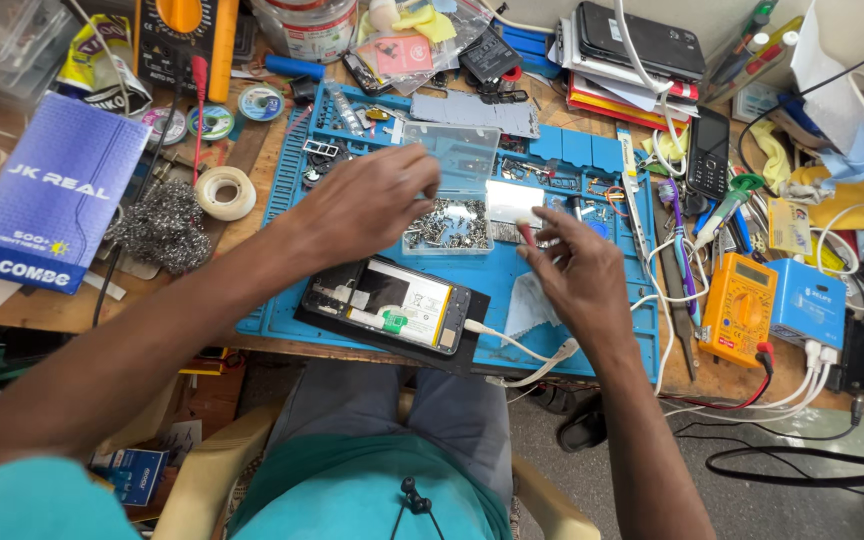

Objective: The person repairs a smartphone at a workbench. They pry at the opened phone with a metal tool, wipe the interior with a cloth, unscrew screws with a screwdriver, and place the removed screws into a small plastic parts box while working on the phone's battery and internal components.

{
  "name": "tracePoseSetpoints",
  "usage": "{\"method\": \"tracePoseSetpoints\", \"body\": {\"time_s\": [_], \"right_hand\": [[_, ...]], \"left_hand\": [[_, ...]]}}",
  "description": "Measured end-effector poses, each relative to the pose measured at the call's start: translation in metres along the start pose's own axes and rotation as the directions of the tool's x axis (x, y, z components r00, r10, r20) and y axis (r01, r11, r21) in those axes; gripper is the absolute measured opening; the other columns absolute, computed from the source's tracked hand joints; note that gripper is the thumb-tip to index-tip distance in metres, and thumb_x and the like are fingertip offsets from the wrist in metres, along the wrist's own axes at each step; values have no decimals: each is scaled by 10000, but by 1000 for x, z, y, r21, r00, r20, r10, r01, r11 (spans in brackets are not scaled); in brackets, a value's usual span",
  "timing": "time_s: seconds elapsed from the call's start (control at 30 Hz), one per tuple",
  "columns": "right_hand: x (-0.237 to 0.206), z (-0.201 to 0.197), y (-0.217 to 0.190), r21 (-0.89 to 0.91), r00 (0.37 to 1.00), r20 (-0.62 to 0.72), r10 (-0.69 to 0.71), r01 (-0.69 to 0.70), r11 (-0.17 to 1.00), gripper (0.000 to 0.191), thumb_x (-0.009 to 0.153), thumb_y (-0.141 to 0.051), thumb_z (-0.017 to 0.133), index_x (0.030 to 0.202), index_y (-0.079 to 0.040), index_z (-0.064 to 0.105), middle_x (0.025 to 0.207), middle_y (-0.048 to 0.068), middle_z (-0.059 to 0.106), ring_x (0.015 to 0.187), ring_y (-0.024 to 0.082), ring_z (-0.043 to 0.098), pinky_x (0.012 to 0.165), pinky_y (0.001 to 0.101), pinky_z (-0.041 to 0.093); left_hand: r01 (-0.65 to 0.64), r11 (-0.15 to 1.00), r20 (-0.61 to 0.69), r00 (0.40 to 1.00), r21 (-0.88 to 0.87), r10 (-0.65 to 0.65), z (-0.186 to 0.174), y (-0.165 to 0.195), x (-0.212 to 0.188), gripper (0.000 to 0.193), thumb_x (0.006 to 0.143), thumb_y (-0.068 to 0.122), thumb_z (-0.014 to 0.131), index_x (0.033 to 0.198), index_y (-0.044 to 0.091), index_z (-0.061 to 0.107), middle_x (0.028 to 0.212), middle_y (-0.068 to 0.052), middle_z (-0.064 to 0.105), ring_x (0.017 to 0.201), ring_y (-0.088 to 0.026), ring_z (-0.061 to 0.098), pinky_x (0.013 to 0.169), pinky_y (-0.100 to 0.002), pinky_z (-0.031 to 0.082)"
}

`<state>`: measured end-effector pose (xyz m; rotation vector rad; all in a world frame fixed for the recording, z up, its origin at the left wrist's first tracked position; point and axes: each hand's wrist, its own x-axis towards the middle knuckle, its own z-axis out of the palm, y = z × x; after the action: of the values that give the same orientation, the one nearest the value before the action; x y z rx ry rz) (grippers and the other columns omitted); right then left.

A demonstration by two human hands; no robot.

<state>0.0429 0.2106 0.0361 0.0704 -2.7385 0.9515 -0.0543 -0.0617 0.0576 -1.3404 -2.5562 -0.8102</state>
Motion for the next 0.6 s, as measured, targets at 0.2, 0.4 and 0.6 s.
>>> {"method": "tracePoseSetpoints", "body": {"time_s": [0.2,0.4,0.6], "right_hand": [[9,-36,30,-166,980,-149,132,-156,974,238,955,-156,785,1178,-71,775,985,143,775,808,200,753,712,352,583],[18,-21,52,-386,992,5,129,-117,915,455,820,-155,823,1260,-74,737,956,157,750,840,311,726,758,433,559],[27,-43,54,313,976,-4,216,-204,927,534,934,-89,743,1443,-11,603,1070,143,705,921,214,695,797,311,582]], "left_hand": [[145,986,-183,970,-86,-159,-20,19,-87,279,879,165,762,1059,19,608,1032,-167,638,1004,-394,624,846,-497,497],[252,950,-298,907,-186,-299,1,32,-128,297,869,188,770,1097,50,639,1134,-140,677,1098,-348,629,939,-471,498],[256,943,-379,868,-212,-321,16,30,-136,311,896,214,774,1124,62,626,1163,-108,675,1147,-327,626,992,-456,509]]}}
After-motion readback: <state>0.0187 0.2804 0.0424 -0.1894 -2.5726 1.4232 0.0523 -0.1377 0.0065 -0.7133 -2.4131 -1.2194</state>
